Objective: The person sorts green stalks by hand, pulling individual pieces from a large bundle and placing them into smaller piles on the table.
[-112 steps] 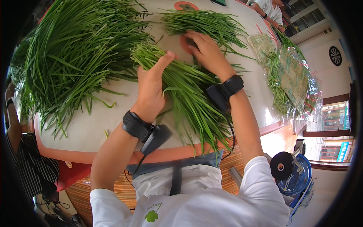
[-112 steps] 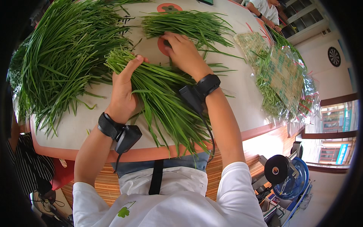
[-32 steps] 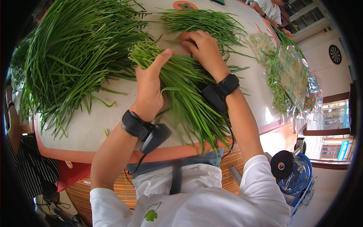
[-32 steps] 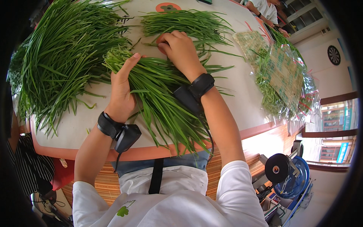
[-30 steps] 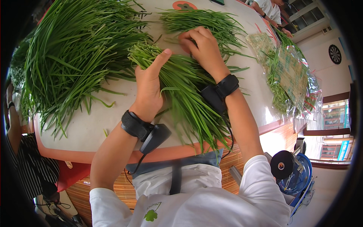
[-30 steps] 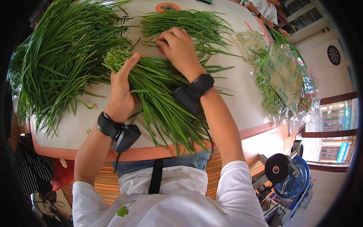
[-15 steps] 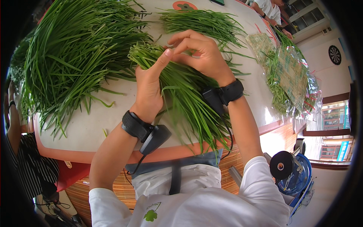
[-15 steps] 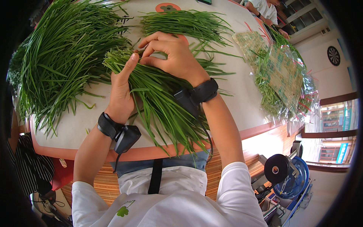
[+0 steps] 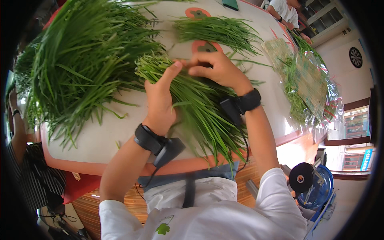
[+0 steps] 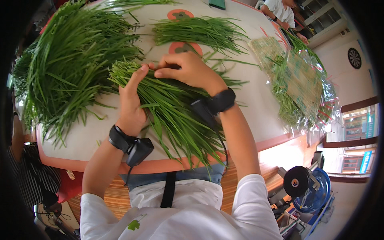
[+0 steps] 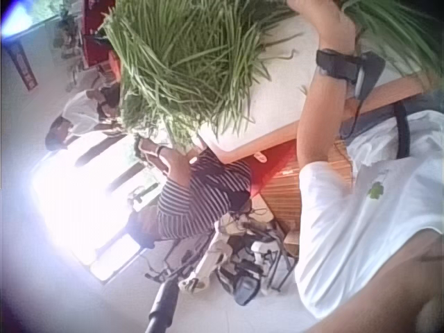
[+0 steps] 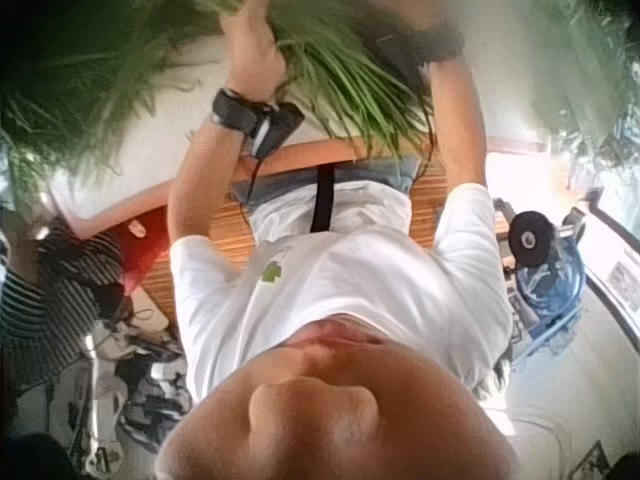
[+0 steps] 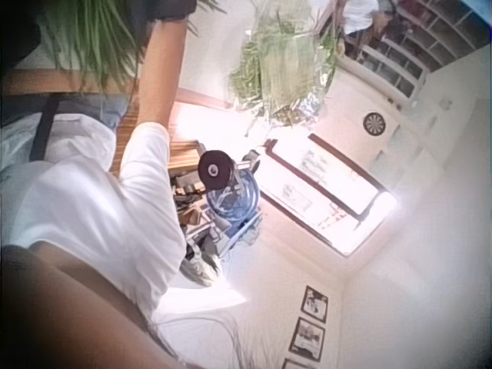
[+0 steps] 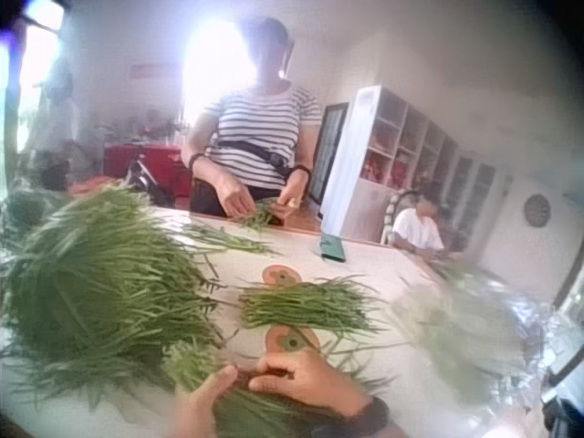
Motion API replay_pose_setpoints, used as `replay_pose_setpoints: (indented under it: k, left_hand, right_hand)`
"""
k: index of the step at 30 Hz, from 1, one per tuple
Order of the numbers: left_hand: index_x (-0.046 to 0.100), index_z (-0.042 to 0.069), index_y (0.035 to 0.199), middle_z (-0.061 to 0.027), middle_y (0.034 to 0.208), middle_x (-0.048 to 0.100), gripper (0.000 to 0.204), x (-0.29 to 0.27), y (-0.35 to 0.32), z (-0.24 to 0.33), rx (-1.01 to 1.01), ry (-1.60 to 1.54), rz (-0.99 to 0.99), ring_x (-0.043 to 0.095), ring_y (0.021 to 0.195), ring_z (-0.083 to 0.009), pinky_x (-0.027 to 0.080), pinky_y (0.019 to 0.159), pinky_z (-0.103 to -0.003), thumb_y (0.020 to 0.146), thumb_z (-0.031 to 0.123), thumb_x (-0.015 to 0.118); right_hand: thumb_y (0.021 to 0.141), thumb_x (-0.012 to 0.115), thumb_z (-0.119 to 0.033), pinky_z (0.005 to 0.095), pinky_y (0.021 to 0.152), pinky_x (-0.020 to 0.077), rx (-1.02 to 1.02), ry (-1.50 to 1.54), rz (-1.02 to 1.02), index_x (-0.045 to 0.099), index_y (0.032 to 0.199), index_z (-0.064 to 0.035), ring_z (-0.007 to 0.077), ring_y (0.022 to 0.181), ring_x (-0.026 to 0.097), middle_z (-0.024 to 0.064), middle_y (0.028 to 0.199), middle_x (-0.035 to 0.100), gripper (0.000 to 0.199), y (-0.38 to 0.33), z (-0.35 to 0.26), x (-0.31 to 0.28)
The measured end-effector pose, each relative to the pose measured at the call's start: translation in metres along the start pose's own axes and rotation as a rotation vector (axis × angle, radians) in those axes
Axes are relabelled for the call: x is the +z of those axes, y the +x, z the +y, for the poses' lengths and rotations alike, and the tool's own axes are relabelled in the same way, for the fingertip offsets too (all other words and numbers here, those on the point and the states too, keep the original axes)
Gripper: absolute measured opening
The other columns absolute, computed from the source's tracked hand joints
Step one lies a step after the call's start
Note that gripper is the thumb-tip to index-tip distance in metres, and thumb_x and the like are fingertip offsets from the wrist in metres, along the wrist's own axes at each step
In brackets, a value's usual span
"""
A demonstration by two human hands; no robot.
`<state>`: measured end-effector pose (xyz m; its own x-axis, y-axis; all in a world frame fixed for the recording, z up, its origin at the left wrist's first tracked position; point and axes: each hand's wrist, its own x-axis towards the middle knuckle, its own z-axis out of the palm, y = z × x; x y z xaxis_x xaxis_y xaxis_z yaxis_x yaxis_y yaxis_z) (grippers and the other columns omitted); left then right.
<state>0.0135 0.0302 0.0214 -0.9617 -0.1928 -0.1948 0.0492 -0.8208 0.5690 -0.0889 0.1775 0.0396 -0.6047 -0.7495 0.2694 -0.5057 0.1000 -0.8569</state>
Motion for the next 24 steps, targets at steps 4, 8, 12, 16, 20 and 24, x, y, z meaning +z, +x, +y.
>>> replay_pose_setpoints:
  k: [4, 8, 12, 16, 20, 24]
  left_hand:
    - [0.056, 0.004, 0.105, -0.0056, 0.099, 0.058, 0.022, 0.001, -0.004, 0.013, 0.339, 0.177, -0.091, 0.059, 0.089, -0.0182, 0.05, 0.079, -0.035, 0.084, 0.004, 0.061]
    - [0.046, 0.005, 0.111, -0.0028, 0.101, 0.05, 0.03, 0.022, -0.028, 0.058, 0.404, -0.125, -0.097, 0.052, 0.089, -0.0162, 0.045, 0.085, -0.033, 0.083, 0.008, 0.058]
    - [0.04, 0.004, 0.12, -0.0034, 0.099, 0.045, 0.038, 0.039, -0.052, 0.108, 0.671, -0.003, -0.24, 0.052, 0.085, -0.0144, 0.048, 0.085, -0.035, 0.085, 0.01, 0.055]
    - [0.054, 0.001, 0.108, -0.0073, 0.105, 0.055, 0.025, 0.06, -0.101, 0.186, 1.065, 0.851, 0.055, 0.056, 0.094, -0.0142, 0.047, 0.085, -0.032, 0.089, 0.018, 0.059]
    - [0.059, 0.0, 0.116, -0.0105, 0.113, 0.062, 0.035, 0.125, -0.163, 0.24, 1.636, 1.291, 0.425, 0.062, 0.099, -0.0209, 0.049, 0.087, -0.033, 0.086, 0.016, 0.068]
    - [0.05, -0.001, 0.126, -0.0122, 0.111, 0.063, 0.049, 0.173, -0.165, 0.304, 1.795, 2.111, 0.593, 0.062, 0.091, -0.0205, 0.047, 0.087, -0.032, 0.086, 0.019, 0.068]
  right_hand:
    - [0.093, 0.058, -0.042, 0.0266, 0.067, 0.0458, 0.211, -0.187, -0.151, 0.065, 0.086, -0.0014, 0.0105, 0.069, 0.057, 0.0034, 0.074, 0.064, 0.042, -0.013, 0.006, -0.031]
    - [0.096, 0.049, -0.05, 0.0258, 0.066, 0.0481, 0.289, 0.176, 0.015, 0.067, 0.086, 0.0002, 0.0098, 0.07, 0.06, 0.0053, 0.078, 0.065, 0.054, -0.02, 0.02, -0.041]
    - [0.095, 0.043, -0.057, 0.025, 0.058, 0.0509, 0.474, 0.286, 0.118, 0.067, 0.088, -0.0003, 0.0144, 0.062, 0.065, 0.0087, 0.075, 0.068, 0.062, -0.026, 0.02, -0.049]
    - [0.094, 0.041, -0.06, 0.0236, 0.052, 0.0494, 0.419, 0.361, 0.271, 0.066, 0.091, -0.0008, 0.0146, 0.055, 0.063, 0.0111, 0.074, 0.069, 0.065, -0.037, 0.038, -0.056]
    - [0.096, 0.04, -0.056, 0.0241, 0.05, 0.0486, 0.394, 0.333, 0.251, 0.064, 0.089, -0.0012, 0.0143, 0.055, 0.062, 0.0096, 0.073, 0.067, 0.061, -0.032, 0.037, -0.047]
    - [0.098, 0.045, -0.046, 0.0227, 0.052, 0.0478, 0.305, 0.287, 0.198, 0.064, 0.09, -0.0026, 0.0119, 0.06, 0.062, 0.0067, 0.078, 0.067, 0.048, -0.016, 0.033, -0.038]
